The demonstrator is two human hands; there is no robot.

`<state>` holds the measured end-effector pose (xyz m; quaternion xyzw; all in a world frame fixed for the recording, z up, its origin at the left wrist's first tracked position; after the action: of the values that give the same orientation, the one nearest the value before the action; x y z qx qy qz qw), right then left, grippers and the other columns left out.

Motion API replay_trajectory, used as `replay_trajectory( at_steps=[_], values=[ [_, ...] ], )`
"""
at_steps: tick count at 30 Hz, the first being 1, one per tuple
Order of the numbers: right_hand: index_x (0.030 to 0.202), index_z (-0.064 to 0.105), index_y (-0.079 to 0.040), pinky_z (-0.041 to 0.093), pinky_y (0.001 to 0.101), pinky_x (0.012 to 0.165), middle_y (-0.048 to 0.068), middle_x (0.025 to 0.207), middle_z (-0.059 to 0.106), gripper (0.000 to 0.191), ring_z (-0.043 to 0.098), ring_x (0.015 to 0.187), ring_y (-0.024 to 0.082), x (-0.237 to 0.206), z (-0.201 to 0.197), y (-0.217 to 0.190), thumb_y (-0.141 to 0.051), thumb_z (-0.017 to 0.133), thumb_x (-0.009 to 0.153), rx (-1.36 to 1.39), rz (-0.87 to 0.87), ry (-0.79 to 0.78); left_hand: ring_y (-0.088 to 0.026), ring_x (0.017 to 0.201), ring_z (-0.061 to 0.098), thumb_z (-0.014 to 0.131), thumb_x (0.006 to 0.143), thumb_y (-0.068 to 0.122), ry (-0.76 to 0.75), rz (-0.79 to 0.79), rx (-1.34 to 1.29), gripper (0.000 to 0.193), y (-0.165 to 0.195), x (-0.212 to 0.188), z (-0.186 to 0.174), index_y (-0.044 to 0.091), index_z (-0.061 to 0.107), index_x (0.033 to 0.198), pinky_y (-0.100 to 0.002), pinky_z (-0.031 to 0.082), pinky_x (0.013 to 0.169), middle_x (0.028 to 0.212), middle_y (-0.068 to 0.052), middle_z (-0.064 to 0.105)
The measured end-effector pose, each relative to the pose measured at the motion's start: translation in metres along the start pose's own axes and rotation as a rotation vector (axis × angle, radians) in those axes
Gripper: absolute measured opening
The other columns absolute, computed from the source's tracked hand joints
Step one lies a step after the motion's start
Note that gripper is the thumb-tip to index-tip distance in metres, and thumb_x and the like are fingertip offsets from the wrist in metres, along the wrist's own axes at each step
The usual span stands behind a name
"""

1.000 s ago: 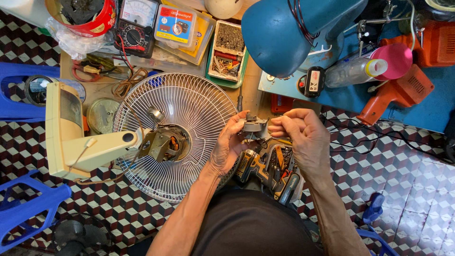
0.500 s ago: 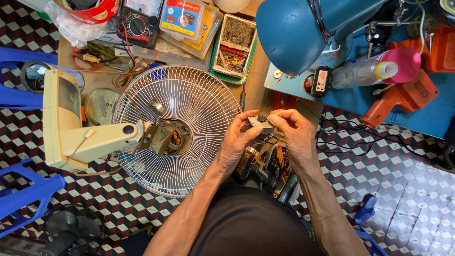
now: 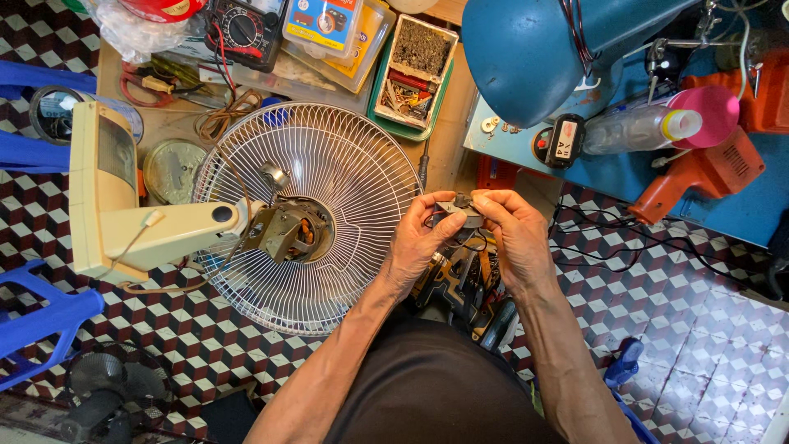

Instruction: The person repairs a disassembled electric fan by hand and with a cordless drill. They apply a white substance to the motor housing, then repeatedly remove and reattach a small metal component using the drill, while also handling a multimeter and other small parts on the workbench.

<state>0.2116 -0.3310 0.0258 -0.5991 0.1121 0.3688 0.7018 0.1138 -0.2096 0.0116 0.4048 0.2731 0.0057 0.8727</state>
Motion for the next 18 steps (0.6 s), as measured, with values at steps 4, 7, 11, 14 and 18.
replay_trajectory(
  at_steps=[4,7,11,14,18],
  values=[
    [0.106,0.069,0.001,0.053,0.0257,0.085,0.006,0.101,0.070,0.016,0.063,0.091,0.012,0.001,0.001,0.000,-0.008,0.071,0.093,-0.007,-0.019,-0.002,-0.014,0.103,0.066,0.075,0.092,0.027,-0.002,0.025,0.011,0.059,-0.004,0.002,-0.001,0.001,0.050,0.138,-0.024,0.059,0.086,0.118,-0.012,0.064],
    [0.107,0.069,0.002,0.052,0.0242,0.085,0.006,0.101,0.069,0.016,0.061,0.090,0.011,0.001,0.000,0.000,-0.007,0.071,0.094,0.022,-0.031,0.000,-0.015,0.108,0.066,0.075,0.093,0.027,-0.026,0.072,0.001,0.059,-0.006,0.003,0.000,-0.001,0.048,0.139,-0.025,0.059,0.090,0.120,-0.014,0.063],
    [0.109,0.069,0.003,0.050,0.0221,0.082,0.007,0.102,0.068,0.017,0.058,0.087,0.009,-0.001,-0.002,0.000,-0.005,0.071,0.095,0.033,-0.043,0.021,-0.017,0.111,0.065,0.075,0.094,0.024,-0.025,0.113,-0.017,0.059,-0.009,0.003,0.002,-0.002,0.048,0.139,-0.026,0.058,0.093,0.122,-0.015,0.062],
    [0.110,0.068,0.002,0.053,0.0215,0.084,0.008,0.104,0.069,0.018,0.060,0.089,0.009,-0.003,-0.002,0.000,-0.006,0.070,0.094,0.031,-0.041,0.016,-0.017,0.111,0.066,0.075,0.092,0.025,-0.006,0.088,0.002,0.058,-0.012,0.001,0.002,-0.001,0.048,0.138,-0.027,0.059,0.093,0.121,-0.014,0.063],
    [0.108,0.066,0.002,0.054,0.0221,0.087,0.008,0.106,0.069,0.017,0.062,0.092,0.009,-0.004,0.001,-0.002,-0.006,0.070,0.094,0.056,-0.067,-0.002,-0.018,0.109,0.066,0.076,0.091,0.026,-0.001,0.096,-0.014,0.059,-0.011,0.001,0.003,0.000,0.049,0.137,-0.028,0.060,0.091,0.120,-0.015,0.064]
  ],
)
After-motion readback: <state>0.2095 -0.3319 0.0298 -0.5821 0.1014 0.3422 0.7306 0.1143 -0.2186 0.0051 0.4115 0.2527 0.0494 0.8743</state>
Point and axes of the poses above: each hand's wrist, its own x-axis towards the middle knuckle, its own z-axis out of the palm, y = z × x, the point moved 7 cm from there along x, towards the middle knuckle
